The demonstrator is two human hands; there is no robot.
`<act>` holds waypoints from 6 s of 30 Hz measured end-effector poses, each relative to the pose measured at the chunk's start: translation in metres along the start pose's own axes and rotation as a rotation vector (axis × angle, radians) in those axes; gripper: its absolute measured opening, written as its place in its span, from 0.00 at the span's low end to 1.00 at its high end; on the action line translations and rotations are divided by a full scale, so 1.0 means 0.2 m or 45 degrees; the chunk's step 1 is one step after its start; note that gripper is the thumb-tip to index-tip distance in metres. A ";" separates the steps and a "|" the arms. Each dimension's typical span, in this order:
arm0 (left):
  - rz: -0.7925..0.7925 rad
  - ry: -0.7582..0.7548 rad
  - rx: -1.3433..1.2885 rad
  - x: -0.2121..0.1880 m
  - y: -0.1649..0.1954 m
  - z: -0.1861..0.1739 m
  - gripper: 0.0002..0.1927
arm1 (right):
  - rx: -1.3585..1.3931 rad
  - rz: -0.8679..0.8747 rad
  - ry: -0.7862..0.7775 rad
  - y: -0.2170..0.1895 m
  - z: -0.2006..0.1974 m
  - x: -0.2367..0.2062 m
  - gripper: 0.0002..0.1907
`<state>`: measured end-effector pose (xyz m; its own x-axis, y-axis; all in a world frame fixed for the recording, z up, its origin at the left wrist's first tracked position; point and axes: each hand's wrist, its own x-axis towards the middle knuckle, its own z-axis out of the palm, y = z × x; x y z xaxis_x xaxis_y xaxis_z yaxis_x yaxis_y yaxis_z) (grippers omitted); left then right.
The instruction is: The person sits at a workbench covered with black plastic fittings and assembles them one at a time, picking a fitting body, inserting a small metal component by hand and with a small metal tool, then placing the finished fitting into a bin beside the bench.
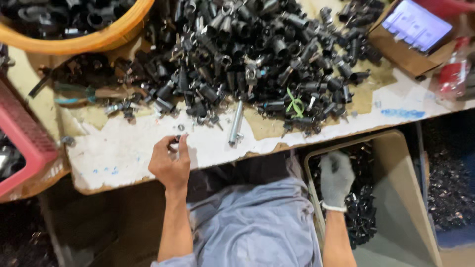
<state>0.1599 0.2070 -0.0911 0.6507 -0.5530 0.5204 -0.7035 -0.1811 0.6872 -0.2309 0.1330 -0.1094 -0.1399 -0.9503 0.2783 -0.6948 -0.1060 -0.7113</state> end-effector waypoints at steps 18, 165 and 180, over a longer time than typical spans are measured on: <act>0.104 0.067 0.011 0.07 0.02 0.05 0.10 | -0.795 -1.526 -0.384 -1.00 0.33 0.90 0.10; 0.016 0.005 -0.165 -0.03 0.08 0.13 0.09 | -0.138 -1.122 -0.154 -0.99 0.49 0.52 0.15; 0.053 0.002 -0.092 -0.05 0.05 0.16 0.08 | -0.220 -1.013 -0.232 -1.32 0.87 0.42 0.10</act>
<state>0.1370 0.1845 -0.1063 0.6217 -0.5577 0.5500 -0.7077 -0.0990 0.6995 0.0627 0.0311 -0.0104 0.5448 -0.6444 0.5366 -0.6384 -0.7336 -0.2330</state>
